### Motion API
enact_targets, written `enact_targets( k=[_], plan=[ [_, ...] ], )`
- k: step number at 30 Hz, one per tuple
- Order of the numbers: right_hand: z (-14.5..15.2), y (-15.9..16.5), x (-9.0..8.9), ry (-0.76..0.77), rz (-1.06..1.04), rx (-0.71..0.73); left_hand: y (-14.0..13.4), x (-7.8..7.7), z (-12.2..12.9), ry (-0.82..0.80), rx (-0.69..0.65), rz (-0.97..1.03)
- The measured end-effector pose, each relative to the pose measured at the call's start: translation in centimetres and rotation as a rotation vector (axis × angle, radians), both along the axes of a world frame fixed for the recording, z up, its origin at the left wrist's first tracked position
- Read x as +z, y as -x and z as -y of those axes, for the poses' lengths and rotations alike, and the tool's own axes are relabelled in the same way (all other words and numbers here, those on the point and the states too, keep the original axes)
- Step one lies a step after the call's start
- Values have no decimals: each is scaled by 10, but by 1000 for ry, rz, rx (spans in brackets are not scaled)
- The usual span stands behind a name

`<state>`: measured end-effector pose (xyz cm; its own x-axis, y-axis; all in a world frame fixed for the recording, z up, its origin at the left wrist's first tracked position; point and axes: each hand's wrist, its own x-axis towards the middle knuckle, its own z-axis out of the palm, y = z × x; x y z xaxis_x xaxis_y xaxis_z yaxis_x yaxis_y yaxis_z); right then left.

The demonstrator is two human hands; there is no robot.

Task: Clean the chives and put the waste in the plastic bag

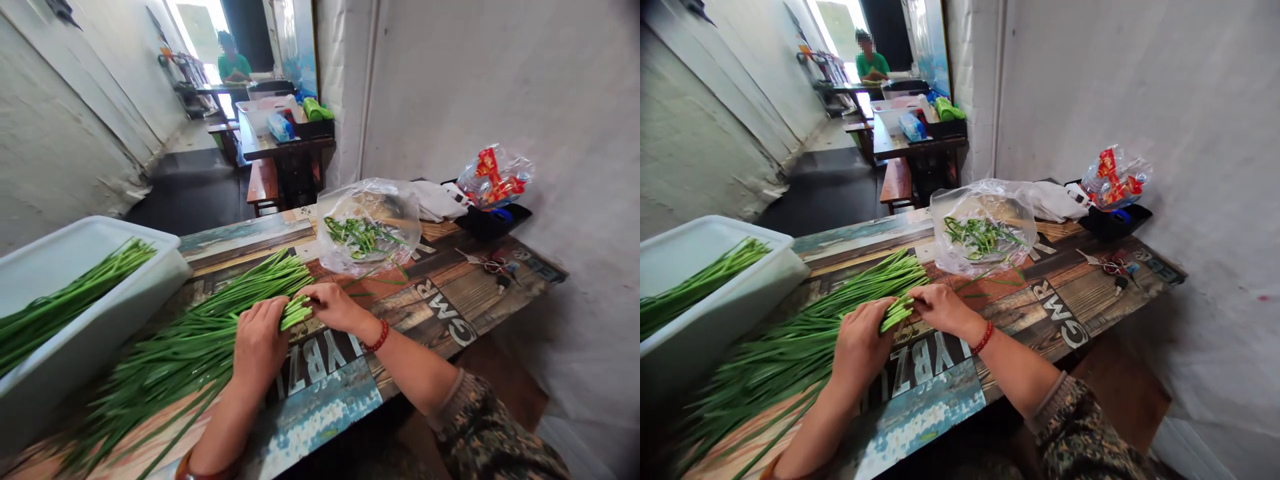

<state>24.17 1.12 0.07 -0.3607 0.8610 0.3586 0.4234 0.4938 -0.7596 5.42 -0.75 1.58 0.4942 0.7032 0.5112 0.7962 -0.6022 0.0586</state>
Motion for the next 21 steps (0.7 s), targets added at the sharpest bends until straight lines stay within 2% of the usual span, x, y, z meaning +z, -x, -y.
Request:
enact_targets(
  k=[3, 6, 8, 10, 12, 16, 21],
  plan=[
    [0, -1, 0, 50, -128, 28, 0, -10, -4, 180, 41, -17],
    [-5, -6, -2, 117, -226, 35, 3, -12, -6, 247, 64, -34],
    [-11, -13, -4, 145, -315, -75, 5, -9, -7, 224, 100, -73],
    [-16, -20, -6, 102, -318, -224, 8, -6, -8, 183, 158, -104],
    [-20, -25, -8, -7, -202, -301, 10, -3, -10, 154, 196, -121],
    [-21, -24, -13, -205, 113, -255, 11, -3, -11, 180, 200, -164],
    [-23, -18, -19, -196, 372, -278, 10, -7, -12, 269, 130, -237]
  ],
)
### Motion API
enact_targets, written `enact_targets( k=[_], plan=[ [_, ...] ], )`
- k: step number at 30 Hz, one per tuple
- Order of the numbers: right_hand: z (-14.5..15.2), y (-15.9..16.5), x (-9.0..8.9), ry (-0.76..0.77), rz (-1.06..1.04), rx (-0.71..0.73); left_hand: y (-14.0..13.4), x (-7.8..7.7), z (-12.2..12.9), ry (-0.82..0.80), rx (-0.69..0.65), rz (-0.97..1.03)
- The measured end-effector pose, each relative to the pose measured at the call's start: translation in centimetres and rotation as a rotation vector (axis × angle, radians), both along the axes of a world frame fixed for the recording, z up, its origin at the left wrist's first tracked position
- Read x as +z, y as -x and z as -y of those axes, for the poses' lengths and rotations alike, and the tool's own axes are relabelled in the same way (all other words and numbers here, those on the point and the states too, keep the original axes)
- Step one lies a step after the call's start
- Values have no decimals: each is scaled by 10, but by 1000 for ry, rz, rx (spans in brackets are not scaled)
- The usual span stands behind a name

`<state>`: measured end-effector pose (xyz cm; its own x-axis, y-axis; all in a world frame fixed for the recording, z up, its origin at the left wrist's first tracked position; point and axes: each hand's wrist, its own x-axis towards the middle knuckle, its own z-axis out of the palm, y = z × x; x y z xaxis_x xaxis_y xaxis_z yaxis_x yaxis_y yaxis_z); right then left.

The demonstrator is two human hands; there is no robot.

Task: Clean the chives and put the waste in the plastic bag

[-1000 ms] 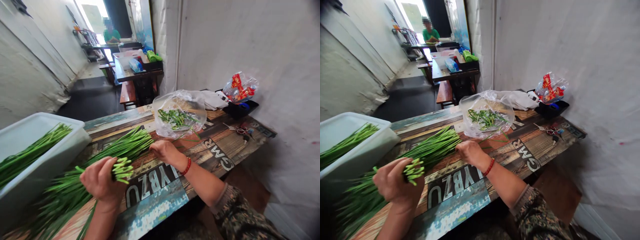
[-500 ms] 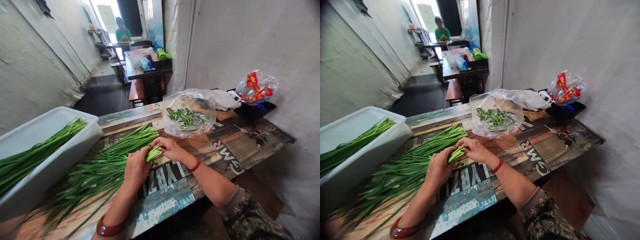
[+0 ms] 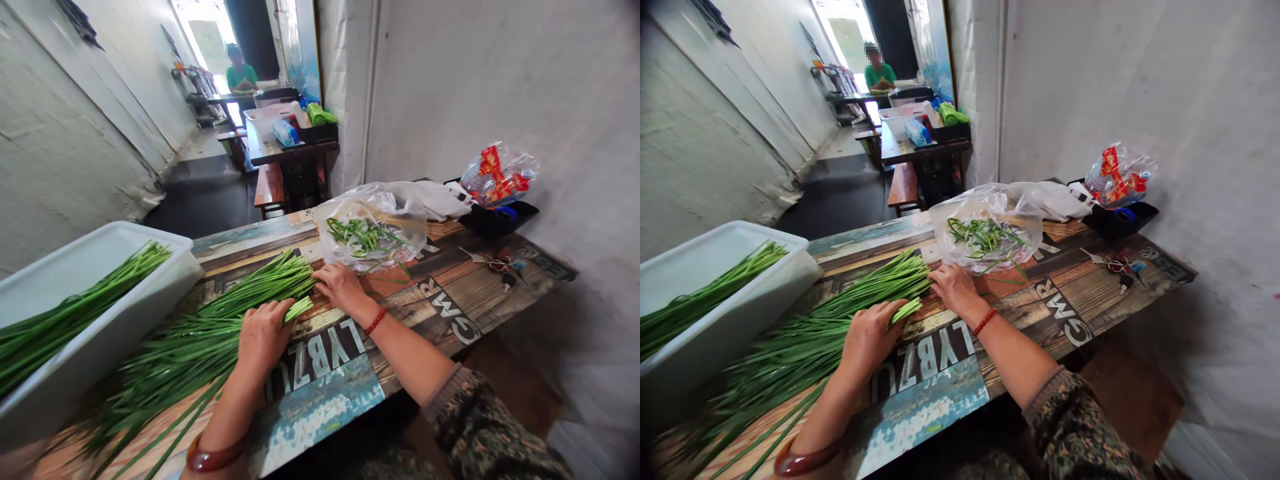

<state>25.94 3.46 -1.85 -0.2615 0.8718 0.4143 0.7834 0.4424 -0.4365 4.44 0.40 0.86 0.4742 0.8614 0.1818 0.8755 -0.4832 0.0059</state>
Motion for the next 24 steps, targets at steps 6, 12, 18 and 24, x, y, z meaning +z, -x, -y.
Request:
enact_targets(
  k=[6, 12, 18, 24],
  plan=[
    [-3, 0, 0, 25, -215, 11, 4, -2, -3, -86, 1, 99],
    [1, -2, 9, 14, -467, 86, 11, -7, -9, -152, 67, 448],
    [7, -1, 16, 136, -635, 181, 9, -8, -8, 27, 103, 514],
    [8, -2, 13, 299, -627, 174, 6, -4, -6, 48, 79, 523]
  ],
)
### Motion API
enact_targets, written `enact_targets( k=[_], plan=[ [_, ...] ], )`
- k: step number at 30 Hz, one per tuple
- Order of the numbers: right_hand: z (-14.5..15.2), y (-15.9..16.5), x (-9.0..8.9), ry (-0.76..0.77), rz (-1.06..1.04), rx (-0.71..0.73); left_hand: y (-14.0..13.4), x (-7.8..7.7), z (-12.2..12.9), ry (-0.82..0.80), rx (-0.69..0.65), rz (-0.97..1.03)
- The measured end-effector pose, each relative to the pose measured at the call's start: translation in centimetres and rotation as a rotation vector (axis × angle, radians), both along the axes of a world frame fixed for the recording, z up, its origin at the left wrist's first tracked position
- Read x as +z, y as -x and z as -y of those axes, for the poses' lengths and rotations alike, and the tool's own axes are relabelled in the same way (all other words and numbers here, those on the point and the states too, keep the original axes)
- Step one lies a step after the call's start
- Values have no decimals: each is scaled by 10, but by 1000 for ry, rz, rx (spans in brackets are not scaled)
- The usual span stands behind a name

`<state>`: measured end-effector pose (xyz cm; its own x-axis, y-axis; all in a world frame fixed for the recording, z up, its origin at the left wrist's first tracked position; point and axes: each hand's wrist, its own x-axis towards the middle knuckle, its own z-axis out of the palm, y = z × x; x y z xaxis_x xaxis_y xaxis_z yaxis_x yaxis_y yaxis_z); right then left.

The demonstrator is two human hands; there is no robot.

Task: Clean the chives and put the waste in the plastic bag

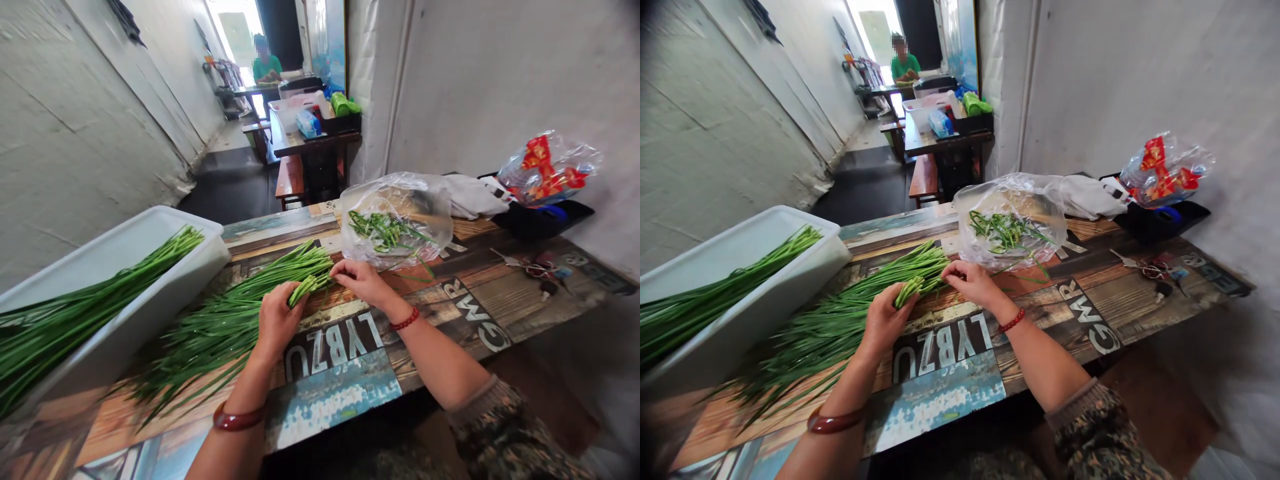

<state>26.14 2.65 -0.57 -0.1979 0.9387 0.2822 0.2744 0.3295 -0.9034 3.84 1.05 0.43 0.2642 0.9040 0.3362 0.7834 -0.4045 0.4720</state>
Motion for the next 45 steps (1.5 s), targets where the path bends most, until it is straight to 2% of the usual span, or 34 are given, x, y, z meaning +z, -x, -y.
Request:
enact_targets(
  k=[4, 7, 11, 15, 17, 19, 22, 24, 28, 33, 37, 41, 45],
  plan=[
    [4, 5, 1, -83, 84, 32, -1, 1, 1, 11, -38, -11],
    [6, 14, -1, -161, 62, 40, -3, 2, 3, -1, -62, -69],
    [2, 20, -8, -80, -45, -124, -4, 0, 3, -11, -45, -113],
    [-6, 6, -9, 2, -133, -290, -2, -3, 0, -8, -48, -83],
    [-6, -3, -5, -35, -91, -329, -2, -3, 0, -16, -51, -80],
    [-3, -7, 3, -136, -10, -348, -2, -3, 0, -36, -45, -92],
    [4, -1, 14, -345, 131, -264, -3, -1, 2, -86, -35, -154],
    [8, 6, 16, -416, 246, -155, -3, 0, 3, -132, -33, -205],
    [6, 12, 9, -368, 426, -50, -1, -1, 2, -205, -26, -182],
    [3, -6, 6, -262, 489, -158, 1, -3, -1, -190, -7, -31],
    [4, -14, 10, -238, 376, -150, 0, -3, 0, -139, 0, 13],
    [5, -2, 8, -200, 147, -8, -1, -1, 0, -97, -9, 1],
    [5, 10, 6, -288, 172, -37, -1, 1, 0, -88, -41, -58]
  ],
)
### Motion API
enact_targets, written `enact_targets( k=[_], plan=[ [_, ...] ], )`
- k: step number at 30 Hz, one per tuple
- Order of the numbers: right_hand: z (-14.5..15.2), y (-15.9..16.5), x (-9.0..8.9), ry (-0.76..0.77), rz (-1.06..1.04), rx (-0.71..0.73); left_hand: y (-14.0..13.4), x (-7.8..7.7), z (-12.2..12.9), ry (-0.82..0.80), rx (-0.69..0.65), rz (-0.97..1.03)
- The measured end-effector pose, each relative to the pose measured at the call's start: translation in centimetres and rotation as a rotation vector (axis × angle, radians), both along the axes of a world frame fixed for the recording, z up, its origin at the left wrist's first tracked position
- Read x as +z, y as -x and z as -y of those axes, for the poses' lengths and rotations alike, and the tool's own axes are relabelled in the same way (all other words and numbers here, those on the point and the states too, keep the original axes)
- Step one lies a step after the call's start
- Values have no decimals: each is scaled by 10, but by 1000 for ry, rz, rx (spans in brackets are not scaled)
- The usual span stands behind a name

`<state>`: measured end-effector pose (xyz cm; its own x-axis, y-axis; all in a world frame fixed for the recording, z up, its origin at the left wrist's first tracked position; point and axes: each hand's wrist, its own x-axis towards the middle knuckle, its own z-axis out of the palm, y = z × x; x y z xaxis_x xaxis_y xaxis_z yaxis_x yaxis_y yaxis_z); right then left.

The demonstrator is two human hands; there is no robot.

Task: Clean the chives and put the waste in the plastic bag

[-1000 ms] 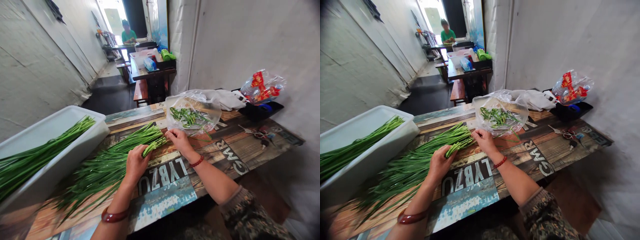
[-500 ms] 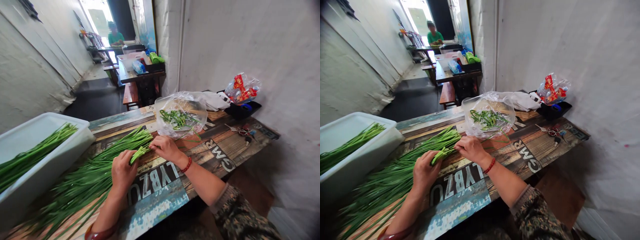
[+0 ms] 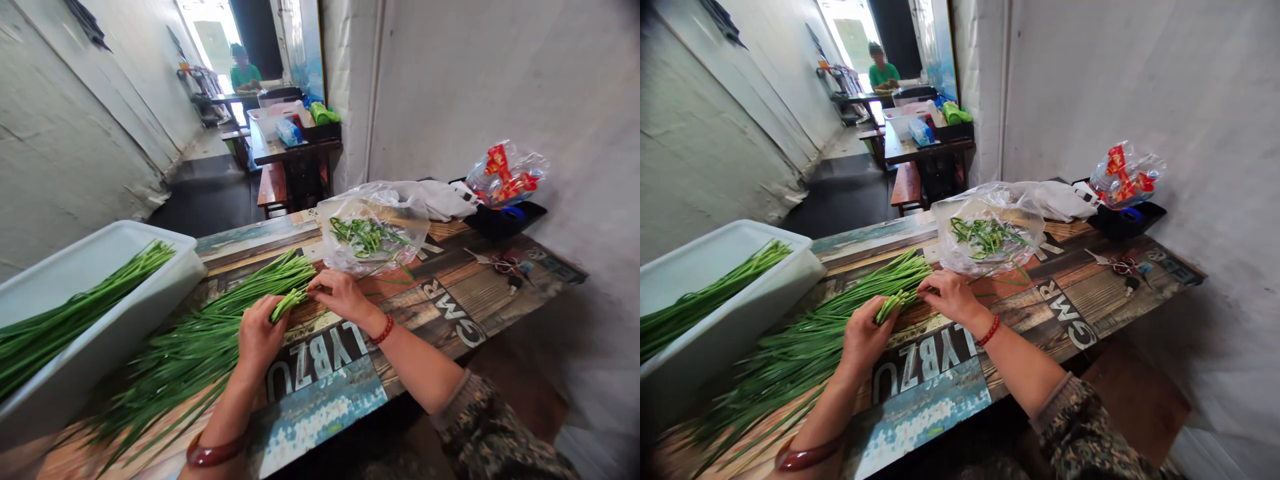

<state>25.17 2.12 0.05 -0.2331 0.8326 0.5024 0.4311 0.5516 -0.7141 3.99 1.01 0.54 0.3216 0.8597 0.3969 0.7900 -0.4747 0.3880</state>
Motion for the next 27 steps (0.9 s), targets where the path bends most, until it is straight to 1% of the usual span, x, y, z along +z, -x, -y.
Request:
enact_targets(
  k=[2, 4, 6, 8, 11, 15, 18, 20, 21, 22, 24, 27],
  plan=[
    [0, 2, 0, -40, 50, -24, -1, 2, 1, -47, -4, -38],
    [1, 4, 1, -63, 95, -18, -2, 2, 3, -103, -17, -70],
    [1, 7, 0, -77, 112, -5, -3, 1, 3, -129, -61, -75],
    [2, 11, -1, -63, 86, -8, -4, -3, 2, -122, -119, -57],
    [2, 18, -2, -2, -4, -21, -4, -7, -1, -104, -142, -39],
    [0, 16, -1, 115, -159, -50, -5, -5, -1, -63, -97, -12],
    [-1, 1, 3, 216, -338, -175, -6, -2, 2, -3, -60, 87],
    [-2, -12, 5, 229, -448, -275, -6, 0, 4, 41, -37, 177],
    [-3, -17, 6, 231, -488, -276, -6, 1, 5, 60, -27, 221],
    [-3, -21, 6, 237, -520, -256, -5, 3, 6, 78, -16, 260],
    [-3, -22, 6, 255, -497, -140, -4, 6, 8, 107, 16, 329],
    [1, -10, 2, 218, -303, 64, -1, 11, 10, 157, 53, 443]
  ],
)
